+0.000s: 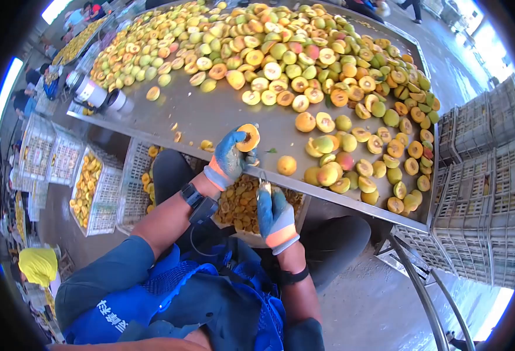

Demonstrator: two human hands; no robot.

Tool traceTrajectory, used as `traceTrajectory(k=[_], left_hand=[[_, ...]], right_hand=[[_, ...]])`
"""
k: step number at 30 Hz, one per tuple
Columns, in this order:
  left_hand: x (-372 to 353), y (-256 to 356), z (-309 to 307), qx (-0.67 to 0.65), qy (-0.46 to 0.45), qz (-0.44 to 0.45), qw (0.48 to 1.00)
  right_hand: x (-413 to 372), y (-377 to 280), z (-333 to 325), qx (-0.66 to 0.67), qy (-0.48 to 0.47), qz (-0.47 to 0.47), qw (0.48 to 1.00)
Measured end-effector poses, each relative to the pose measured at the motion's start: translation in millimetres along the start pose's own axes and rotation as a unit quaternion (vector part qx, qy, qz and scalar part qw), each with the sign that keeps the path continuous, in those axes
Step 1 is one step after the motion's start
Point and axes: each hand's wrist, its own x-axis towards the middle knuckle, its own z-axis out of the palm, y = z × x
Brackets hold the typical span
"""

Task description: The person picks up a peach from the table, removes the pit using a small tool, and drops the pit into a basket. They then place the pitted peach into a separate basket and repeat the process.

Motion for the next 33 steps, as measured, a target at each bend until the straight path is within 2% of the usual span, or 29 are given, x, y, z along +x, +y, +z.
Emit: traceTrajectory(k=[3, 4, 8, 11, 16, 18, 20, 21, 22, 24, 27, 30, 33], left_hand=[[-48.0, -10.8, 22.4, -0.126, 0.034, 0.093, 0.987], [-51.3, -15.0, 15.2, -0.118, -0.004, 0.101, 0.988], [-84.5, -17.3, 26.6, -0.092, 0.013, 0.109, 0.99], [-94.2, -21.0, 23.4, -0.135, 0.0, 0.1, 0.986], [-99.1, -31.2, 18.0, 0.046, 0.006, 0.222, 0.974], [-99.1, -31.0, 20.1, 0.051, 0.014, 0.239, 0.97], [-101.4, -28.0, 25.2, -0.042, 0.008, 0.221, 0.974], [-100.3, -29.5, 24.3, 0.087, 0.028, 0.288, 0.953], [-98.4, -33.3, 21.2, 0.215, 0.048, 0.348, 0.911], [-93.6, -41.8, 11.0, 0.334, 0.071, 0.368, 0.865], [-91.0, -46.3, 1.4, 0.329, 0.074, 0.315, 0.887], [-98.3, -44.3, 10.9, 0.318, 0.07, 0.32, 0.89], [-101.4, -44.4, 16.0, 0.255, 0.077, 0.287, 0.92]], right_hand=[[7.4, -33.8, 15.3, -0.097, -0.024, -0.035, 0.994], [9.4, -37.5, 18.9, -0.123, -0.028, -0.038, 0.991], [8.4, -41.1, 30.5, -0.197, -0.026, -0.031, 0.98], [2.6, -45.2, 35.7, -0.24, -0.018, -0.017, 0.971], [-4.8, -44.7, 41.1, -0.33, -0.033, -0.003, 0.943], [-6.5, -47.1, 43.1, -0.356, -0.04, 0.001, 0.934], [-7.5, -47.2, 44.9, -0.33, -0.035, 0.014, 0.943], [-7.3, -47.1, 46.1, -0.316, -0.032, 0.02, 0.948], [-7.4, -47.2, 47.3, -0.311, -0.036, 0.03, 0.949], [-7.6, -47.4, 49.7, -0.301, -0.044, 0.051, 0.951], [-8.8, -50.8, 53.8, -0.267, -0.044, 0.059, 0.961], [-8.5, -36.3, 56.6, -0.207, -0.038, 0.034, 0.977], [-7.7, -33.6, 55.3, -0.147, -0.049, 0.051, 0.987]])
